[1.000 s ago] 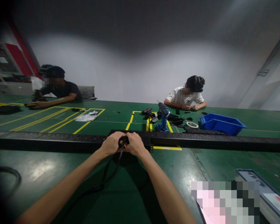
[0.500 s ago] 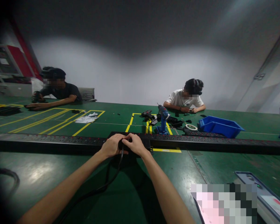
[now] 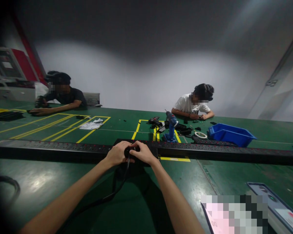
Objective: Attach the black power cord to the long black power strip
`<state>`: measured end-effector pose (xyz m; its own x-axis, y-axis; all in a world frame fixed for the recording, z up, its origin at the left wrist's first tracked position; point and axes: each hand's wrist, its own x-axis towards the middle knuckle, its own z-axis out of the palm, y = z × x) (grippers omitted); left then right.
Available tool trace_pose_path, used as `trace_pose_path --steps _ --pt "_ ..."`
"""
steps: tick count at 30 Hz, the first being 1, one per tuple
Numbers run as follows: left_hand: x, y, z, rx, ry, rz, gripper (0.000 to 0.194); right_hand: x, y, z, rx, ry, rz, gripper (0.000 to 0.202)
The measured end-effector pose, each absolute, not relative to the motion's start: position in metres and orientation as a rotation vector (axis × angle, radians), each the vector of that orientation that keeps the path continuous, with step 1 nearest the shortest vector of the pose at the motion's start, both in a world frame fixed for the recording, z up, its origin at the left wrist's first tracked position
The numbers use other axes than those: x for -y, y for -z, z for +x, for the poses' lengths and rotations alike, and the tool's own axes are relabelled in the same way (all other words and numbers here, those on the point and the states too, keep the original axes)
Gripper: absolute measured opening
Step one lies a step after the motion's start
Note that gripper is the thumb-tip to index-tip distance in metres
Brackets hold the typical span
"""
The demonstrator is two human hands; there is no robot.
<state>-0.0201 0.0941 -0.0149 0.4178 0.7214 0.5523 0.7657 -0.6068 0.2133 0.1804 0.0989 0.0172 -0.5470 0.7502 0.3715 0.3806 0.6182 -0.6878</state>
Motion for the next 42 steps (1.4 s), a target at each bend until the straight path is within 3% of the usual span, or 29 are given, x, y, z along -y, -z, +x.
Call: trace_pose_path --steps 4,7,13,18,24,29,42 --pt "-0.093 0.014 -0.02 1.338 0.947 -2.588 0.072 -0.1 -0.018 0.181 2.261 -0.703 -0.826 0.047" --pt "-0.094 0.015 -0.02 1.344 0.925 -2.584 0.06 -0.099 -0.014 0.179 2.261 -0.587 -0.889 0.057" --pt "-0.098 0.021 -0.021 1.356 0.931 -2.561 0.048 -0.095 -0.011 0.179 2.281 -0.448 -0.913 0.039" --pt "-0.096 0.017 -0.021 1.336 0.919 -2.591 0.062 -0.096 -0.012 0.179 2.258 -0.466 -0.917 0.035" --pt "-0.095 0.018 -0.021 1.328 0.955 -2.571 0.064 -0.103 -0.011 0.182 2.254 -0.65 -0.878 0.037" --pt "-0.095 0.018 -0.021 1.329 0.959 -2.592 0.071 -0.11 -0.009 0.181 2.154 -0.858 -0.868 0.017" --pt "-0.097 0.019 -0.023 1.355 0.934 -2.596 0.075 -0.104 -0.008 0.18 2.139 -0.774 -0.776 0.026"
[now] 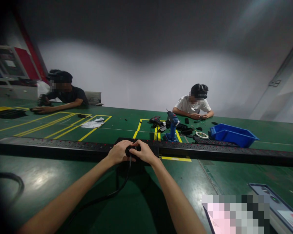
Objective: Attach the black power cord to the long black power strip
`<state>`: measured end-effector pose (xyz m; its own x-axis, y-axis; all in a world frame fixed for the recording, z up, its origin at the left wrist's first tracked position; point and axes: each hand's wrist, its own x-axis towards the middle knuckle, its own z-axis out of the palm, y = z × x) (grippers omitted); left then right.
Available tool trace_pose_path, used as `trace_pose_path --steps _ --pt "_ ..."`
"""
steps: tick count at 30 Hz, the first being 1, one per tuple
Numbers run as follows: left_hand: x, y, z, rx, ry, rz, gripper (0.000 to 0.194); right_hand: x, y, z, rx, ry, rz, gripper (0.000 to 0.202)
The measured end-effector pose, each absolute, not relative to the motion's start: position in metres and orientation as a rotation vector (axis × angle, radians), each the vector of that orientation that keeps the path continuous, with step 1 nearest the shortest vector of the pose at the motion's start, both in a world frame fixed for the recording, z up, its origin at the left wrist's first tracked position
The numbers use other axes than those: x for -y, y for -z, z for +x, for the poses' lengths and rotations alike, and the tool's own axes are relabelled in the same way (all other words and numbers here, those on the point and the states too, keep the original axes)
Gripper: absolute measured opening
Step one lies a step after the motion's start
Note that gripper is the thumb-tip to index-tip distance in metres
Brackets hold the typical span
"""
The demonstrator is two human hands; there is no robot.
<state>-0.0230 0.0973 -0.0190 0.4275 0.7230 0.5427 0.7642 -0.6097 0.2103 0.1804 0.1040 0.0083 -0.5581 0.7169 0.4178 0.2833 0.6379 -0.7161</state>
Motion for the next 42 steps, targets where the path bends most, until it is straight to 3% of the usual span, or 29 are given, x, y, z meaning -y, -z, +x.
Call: trace_pose_path --steps 10,17,26,39,42 --pt "-0.097 0.018 -0.022 1.352 0.924 -2.592 0.072 -0.108 -0.008 0.184 2.186 -0.807 -0.773 0.023" --pt "-0.094 0.016 -0.019 1.388 0.941 -2.555 0.053 -0.103 -0.008 0.178 2.246 -0.627 -0.785 0.074" --pt "-0.098 0.022 -0.022 1.354 0.926 -2.567 0.048 -0.094 -0.004 0.176 2.232 -0.489 -0.88 0.039" --pt "-0.094 0.018 -0.02 1.338 0.945 -2.576 0.07 -0.1 -0.005 0.179 2.204 -0.619 -0.859 0.038" --pt "-0.095 0.019 -0.02 1.346 0.935 -2.575 0.077 -0.104 -0.004 0.179 2.165 -0.735 -0.835 0.029"
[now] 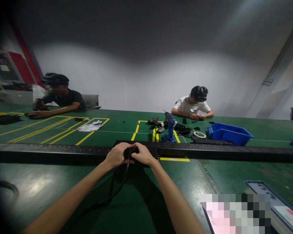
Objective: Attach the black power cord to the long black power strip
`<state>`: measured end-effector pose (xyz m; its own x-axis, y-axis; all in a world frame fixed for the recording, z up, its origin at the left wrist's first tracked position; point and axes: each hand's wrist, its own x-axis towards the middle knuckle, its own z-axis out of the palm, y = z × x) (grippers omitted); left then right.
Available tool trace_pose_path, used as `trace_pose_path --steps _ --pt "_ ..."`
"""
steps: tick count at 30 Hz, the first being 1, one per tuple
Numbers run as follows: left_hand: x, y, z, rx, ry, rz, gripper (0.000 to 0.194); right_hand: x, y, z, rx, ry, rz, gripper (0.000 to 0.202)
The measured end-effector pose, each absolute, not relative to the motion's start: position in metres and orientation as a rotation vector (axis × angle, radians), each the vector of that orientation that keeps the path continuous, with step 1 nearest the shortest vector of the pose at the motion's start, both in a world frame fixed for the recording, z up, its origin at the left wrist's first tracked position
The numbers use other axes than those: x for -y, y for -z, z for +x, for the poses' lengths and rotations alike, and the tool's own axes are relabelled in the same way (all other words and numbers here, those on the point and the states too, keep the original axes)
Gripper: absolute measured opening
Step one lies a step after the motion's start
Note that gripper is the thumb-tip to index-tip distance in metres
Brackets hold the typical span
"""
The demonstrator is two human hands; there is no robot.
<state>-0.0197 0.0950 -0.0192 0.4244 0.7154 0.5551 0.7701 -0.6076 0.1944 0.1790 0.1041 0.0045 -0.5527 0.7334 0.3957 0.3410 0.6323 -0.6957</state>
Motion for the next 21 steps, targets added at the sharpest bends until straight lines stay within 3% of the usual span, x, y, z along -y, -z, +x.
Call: trace_pose_path --steps 3,17,21 --pt "-0.096 0.02 -0.021 1.347 0.936 -2.574 0.077 -0.106 -0.003 0.176 2.087 -0.771 -0.872 0.018" --pt "-0.097 0.018 -0.021 1.364 0.952 -2.597 0.078 -0.101 -0.008 0.178 2.134 -0.702 -0.838 0.017" --pt "-0.098 0.02 -0.021 1.364 0.953 -2.582 0.072 -0.101 -0.009 0.183 2.226 -0.74 -0.809 0.039"
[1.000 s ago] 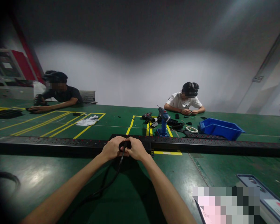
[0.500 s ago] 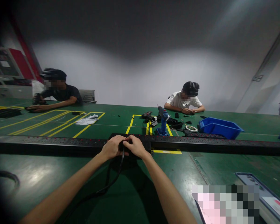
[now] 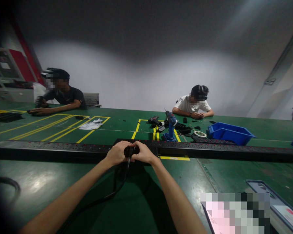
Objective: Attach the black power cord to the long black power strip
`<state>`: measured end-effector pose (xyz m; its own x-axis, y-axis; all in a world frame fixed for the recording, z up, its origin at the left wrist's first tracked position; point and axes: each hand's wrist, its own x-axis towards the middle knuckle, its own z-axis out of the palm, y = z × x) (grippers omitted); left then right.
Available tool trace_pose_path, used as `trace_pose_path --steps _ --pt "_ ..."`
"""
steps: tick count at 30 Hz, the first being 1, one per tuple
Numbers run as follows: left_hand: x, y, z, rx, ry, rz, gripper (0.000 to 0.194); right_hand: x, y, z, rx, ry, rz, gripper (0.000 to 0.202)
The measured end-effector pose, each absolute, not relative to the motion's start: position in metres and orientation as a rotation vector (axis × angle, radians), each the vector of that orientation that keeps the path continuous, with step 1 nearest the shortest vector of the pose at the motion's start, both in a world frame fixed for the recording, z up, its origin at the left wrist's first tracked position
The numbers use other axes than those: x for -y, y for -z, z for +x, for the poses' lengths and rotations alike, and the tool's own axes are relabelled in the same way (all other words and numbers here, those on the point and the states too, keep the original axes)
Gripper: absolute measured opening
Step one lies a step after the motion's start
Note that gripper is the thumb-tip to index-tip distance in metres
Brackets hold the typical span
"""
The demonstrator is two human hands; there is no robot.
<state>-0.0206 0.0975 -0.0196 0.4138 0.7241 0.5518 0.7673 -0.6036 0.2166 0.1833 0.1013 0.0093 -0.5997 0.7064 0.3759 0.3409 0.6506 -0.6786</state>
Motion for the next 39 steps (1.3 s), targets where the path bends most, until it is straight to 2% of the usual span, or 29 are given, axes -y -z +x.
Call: trace_pose_path --steps 3,6,9,12,16,19,21,22,23,25,27,29,33,36,39 --pt "-0.099 0.023 -0.021 1.351 0.953 -2.571 0.064 -0.098 -0.007 0.181 2.25 -0.618 -0.854 0.048" --pt "-0.099 0.023 -0.023 1.337 0.936 -2.58 0.055 -0.095 -0.006 0.175 2.258 -0.472 -0.919 0.038" --pt "-0.097 0.02 -0.023 1.335 0.917 -2.611 0.061 -0.094 -0.006 0.17 2.263 -0.421 -0.968 0.03" --pt "-0.095 0.018 -0.023 1.349 0.928 -2.614 0.068 -0.096 -0.009 0.173 2.236 -0.451 -0.981 0.03" --pt "-0.096 0.019 -0.022 1.357 0.971 -2.58 0.068 -0.101 -0.013 0.182 2.22 -0.645 -0.864 0.034" --pt "-0.096 0.02 -0.021 1.354 0.972 -2.585 0.068 -0.104 -0.022 0.184 2.184 -0.766 -0.829 0.026" --pt "-0.095 0.019 -0.021 1.347 0.977 -2.588 0.064 -0.104 -0.028 0.181 2.089 -0.728 -0.947 0.016" --pt "-0.094 0.019 -0.021 1.344 0.978 -2.588 0.063 -0.102 -0.031 0.178 2.033 -0.708 -1.041 0.017" --pt "-0.094 0.019 -0.021 1.342 0.973 -2.588 0.061 -0.099 -0.032 0.175 1.985 -0.719 -1.148 0.025" --pt "-0.094 0.02 -0.022 1.353 0.945 -2.583 0.061 -0.092 -0.03 0.167 1.958 -0.88 -1.342 0.046" --pt "-0.095 0.022 -0.023 1.374 0.91 -2.575 0.058 -0.082 -0.022 0.159 1.947 -1.178 -1.427 0.055" --pt "-0.097 0.024 -0.024 1.398 0.897 -2.562 0.052 -0.072 -0.013 0.151 1.772 -1.479 -1.374 0.05" --pt "-0.098 0.026 -0.025 1.4 0.908 -2.55 0.047 -0.061 -0.009 0.135 0.988 -2.021 -1.042 0.038" --pt "-0.097 0.025 -0.023 1.393 0.918 -2.533 0.042 -0.06 -0.018 0.127 0.548 -2.223 -0.839 0.045" --pt "-0.095 0.024 -0.021 1.402 0.929 -2.513 0.039 -0.057 -0.017 0.122 0.449 -2.244 -0.79 0.047"
